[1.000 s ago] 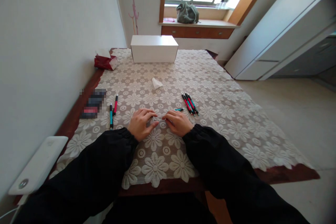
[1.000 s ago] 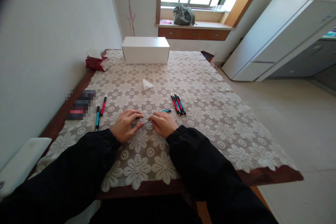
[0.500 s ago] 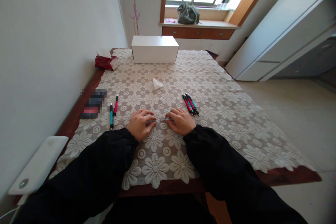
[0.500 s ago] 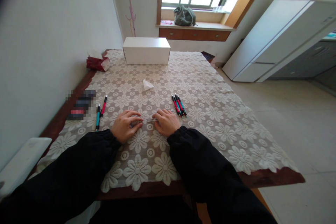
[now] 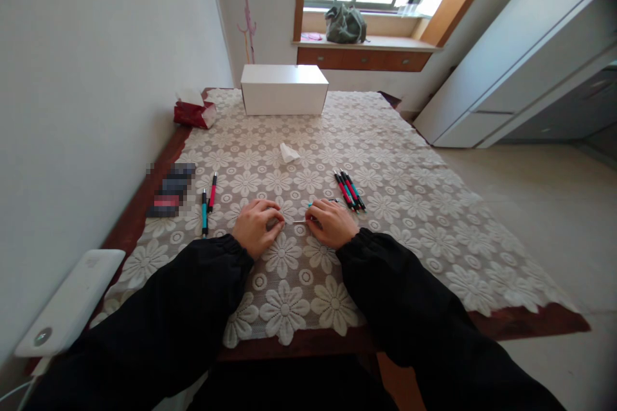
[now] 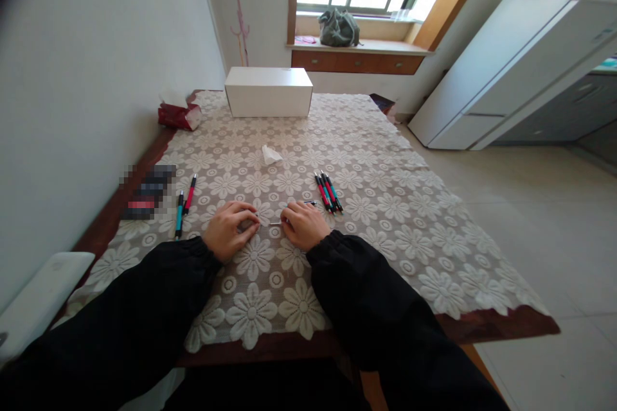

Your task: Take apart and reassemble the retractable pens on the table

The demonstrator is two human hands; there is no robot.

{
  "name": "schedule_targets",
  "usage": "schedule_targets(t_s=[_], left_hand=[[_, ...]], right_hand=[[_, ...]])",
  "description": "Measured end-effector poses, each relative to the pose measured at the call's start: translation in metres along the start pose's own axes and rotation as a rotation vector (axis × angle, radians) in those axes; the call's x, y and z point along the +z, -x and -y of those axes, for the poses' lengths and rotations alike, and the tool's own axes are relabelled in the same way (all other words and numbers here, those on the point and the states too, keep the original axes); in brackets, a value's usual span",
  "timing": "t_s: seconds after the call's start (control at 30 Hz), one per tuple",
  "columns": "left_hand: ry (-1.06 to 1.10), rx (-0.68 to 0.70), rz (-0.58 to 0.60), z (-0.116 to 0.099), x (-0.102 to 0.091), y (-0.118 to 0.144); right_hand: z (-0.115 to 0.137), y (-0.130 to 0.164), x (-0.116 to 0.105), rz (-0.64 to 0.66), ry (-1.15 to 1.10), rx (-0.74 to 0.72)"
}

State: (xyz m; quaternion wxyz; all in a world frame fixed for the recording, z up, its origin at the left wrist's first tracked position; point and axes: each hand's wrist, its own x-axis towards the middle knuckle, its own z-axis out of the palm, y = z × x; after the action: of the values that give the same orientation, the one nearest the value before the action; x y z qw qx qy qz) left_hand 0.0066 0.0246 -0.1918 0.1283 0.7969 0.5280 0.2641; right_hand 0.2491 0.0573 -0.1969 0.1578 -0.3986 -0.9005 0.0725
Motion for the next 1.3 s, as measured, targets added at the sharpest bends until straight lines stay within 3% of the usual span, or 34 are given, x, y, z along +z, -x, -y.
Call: schedule_targets(t_s=[0.13,0.37,0.67,0.83,1.3], left_hand=[[0.001,-0.002,-0.01,0.0,0.0,0.0],[0.067,-0.014,-0.054,0.004,0.002,0.0],[-0.008,-0.094,-0.033,0.011,-0.006,-0.006],[-0.045,-0.123,0.035,0.012,-0.006,-0.005],[-0.042,-0.104,0.033,0.01,-0.005,-0.005]], right_hand=[[0.001,0.0,-0.003,-0.026,-0.008,-0.003],[-0.012,0.001,-0.01,-0.237,-0.02,0.158],[-0.021,0.002,-0.005,-0.148,0.012,0.228],[-0.02,0.001,-0.005,-0.165,-0.021,0.147],[-0.019,0.004,-0.008,-0.215,0.122,0.038]])
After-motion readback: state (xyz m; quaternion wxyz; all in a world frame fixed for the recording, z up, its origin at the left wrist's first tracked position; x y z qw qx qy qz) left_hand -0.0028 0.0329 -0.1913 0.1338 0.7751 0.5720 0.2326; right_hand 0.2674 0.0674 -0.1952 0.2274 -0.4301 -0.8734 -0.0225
